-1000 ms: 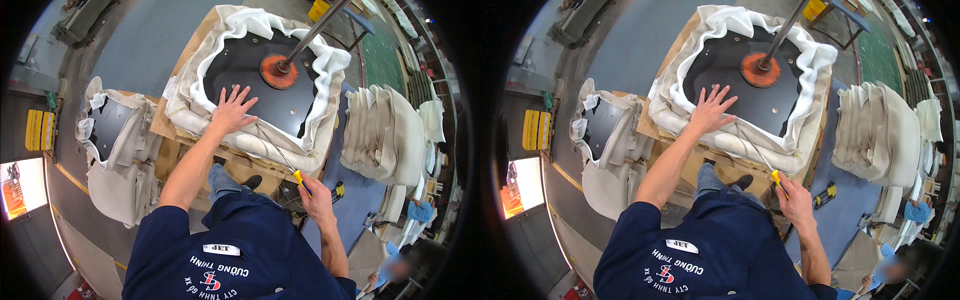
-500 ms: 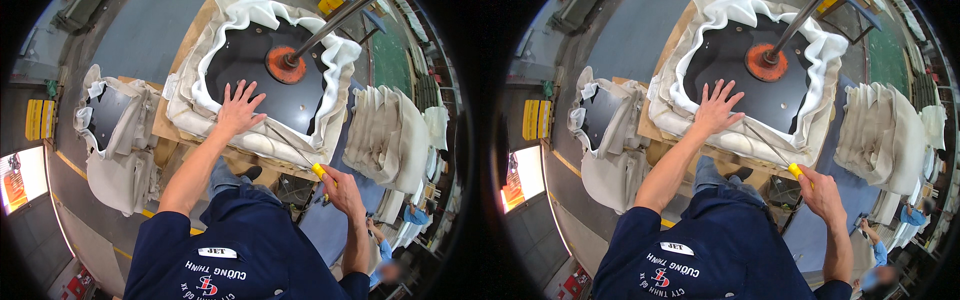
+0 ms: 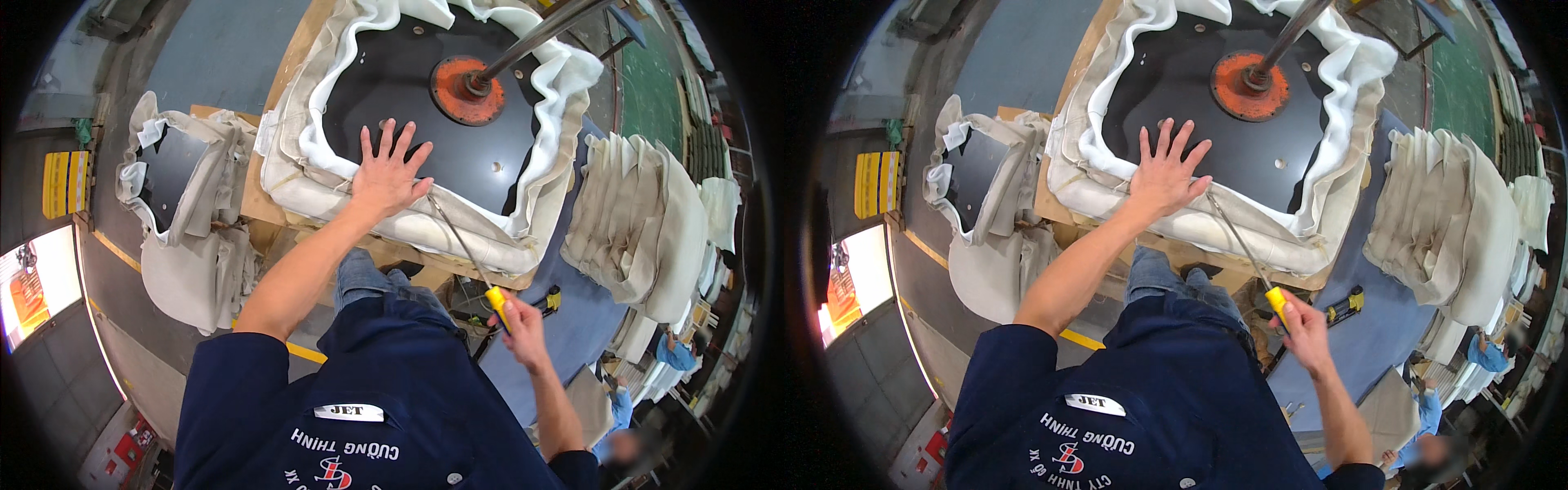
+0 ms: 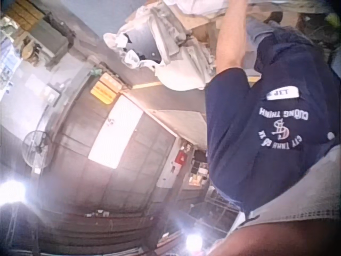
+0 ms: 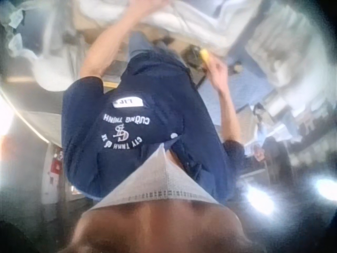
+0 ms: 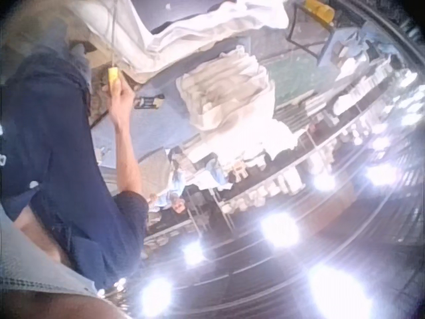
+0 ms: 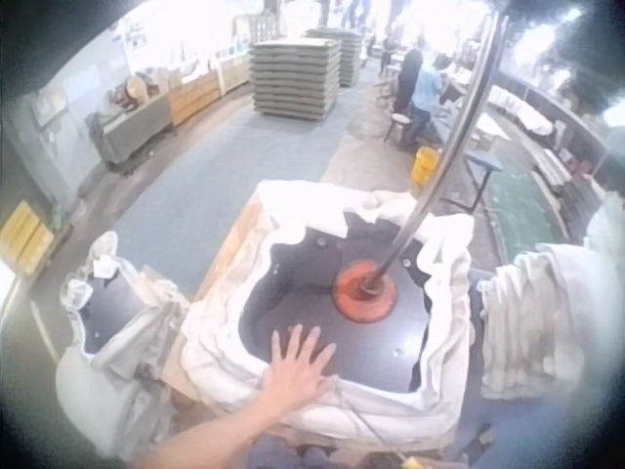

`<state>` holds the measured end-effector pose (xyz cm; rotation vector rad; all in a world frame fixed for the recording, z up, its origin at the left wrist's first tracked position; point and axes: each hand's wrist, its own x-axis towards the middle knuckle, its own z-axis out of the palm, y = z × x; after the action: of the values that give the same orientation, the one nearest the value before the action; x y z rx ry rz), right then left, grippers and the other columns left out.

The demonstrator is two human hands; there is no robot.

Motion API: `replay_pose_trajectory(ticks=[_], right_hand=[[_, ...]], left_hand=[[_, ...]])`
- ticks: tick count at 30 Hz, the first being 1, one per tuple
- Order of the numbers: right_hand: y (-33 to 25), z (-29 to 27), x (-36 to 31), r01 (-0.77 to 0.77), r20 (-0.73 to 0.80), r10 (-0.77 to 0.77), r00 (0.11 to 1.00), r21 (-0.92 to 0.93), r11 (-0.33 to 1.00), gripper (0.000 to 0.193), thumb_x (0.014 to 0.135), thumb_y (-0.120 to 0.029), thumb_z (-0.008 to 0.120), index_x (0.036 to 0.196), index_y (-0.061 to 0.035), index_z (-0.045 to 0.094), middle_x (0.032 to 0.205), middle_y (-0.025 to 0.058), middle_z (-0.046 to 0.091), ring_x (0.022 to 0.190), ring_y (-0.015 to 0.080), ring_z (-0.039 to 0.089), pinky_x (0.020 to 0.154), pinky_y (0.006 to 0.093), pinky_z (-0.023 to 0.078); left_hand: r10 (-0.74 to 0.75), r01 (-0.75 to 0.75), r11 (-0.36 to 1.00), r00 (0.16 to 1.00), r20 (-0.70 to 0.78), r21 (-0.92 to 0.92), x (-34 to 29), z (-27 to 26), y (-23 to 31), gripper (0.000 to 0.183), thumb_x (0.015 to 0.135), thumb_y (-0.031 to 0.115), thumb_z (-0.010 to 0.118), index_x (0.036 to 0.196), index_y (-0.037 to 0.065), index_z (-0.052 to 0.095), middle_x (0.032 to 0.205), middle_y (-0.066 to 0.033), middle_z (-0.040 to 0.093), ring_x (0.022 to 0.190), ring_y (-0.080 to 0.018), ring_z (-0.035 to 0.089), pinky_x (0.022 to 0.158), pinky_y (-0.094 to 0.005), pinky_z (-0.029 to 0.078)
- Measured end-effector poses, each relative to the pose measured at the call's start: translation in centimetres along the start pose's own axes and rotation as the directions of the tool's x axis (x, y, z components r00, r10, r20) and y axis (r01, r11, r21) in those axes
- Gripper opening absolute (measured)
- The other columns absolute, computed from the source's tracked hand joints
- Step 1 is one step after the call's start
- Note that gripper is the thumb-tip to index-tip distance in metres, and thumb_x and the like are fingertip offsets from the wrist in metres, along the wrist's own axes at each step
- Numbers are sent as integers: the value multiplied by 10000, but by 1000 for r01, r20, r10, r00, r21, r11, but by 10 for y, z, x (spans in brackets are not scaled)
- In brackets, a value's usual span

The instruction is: The person stretches white fabric over a black seat base, trims excess material with a utility knife, and secures the fabric using a staple gun. The person repeatedly adjusts and pulls the fabric to ensure a tight fit around the edges.

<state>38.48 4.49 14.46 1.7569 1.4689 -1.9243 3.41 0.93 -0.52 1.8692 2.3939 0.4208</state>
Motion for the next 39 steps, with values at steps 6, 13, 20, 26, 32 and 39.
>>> replay_pose_trajectory(ticks=[6,13,20,26,32,39], right_hand=[[46,40,8,192,-121,-217,969,-193,962,411,1084,-278,516,1393,-29,626,842,42,715,667,76,588,627,247,461],[32,21,2,454,-109,-512,852,-333,826,443,987,-137,661,1417,-49,604,951,48,722,613,106,550,578,268,467],[9,25,-28,437,-83,-638,765,-660,611,455,906,-68,700,1357,-86,645,890,157,662,758,337,654,694,409,514],[-13,22,-35,374,-82,-639,765,-751,544,418,926,-144,698,1343,-154,667,804,139,635,708,353,643,645,442,510],[-48,4,-38,320,-14,-588,808,-829,459,403,932,-213,707,1333,-187,674,791,135,634,692,353,645,629,453,508],[-53,0,-25,366,20,-630,777,-827,426,396,963,-174,688,1345,-77,665,818,134,697,637,268,640,592,380,487]], left_hand=[[17,-17,999,1000,15,41,2,-4,-6,648,950,546,580,1505,239,449,1621,-154,290,1498,-462,230,1143,-763,197],[15,-20,998,997,76,58,4,-9,-4,634,976,565,523,1516,244,439,1638,-146,268,1516,-445,193,1167,-749,152],[26,-27,999,999,26,38,2,-4,-5,621,974,550,549,1506,247,440,1625,-142,277,1507,-443,206,1158,-746,177],[13,-13,1000,1000,4,20,2,-3,-5,623,969,543,563,1501,240,450,1618,-143,287,1501,-441,219,1155,-746,186],[-5,5,1000,1000,20,20,1,-4,-1,620,967,533,569,1499,235,458,1618,-147,282,1500,-451,214,1153,-751,184],[-23,23,1000,1000,11,17,1,0,3,635,950,524,589,1499,232,463,1620,-152,281,1500,-463,212,1145,-764,184]])
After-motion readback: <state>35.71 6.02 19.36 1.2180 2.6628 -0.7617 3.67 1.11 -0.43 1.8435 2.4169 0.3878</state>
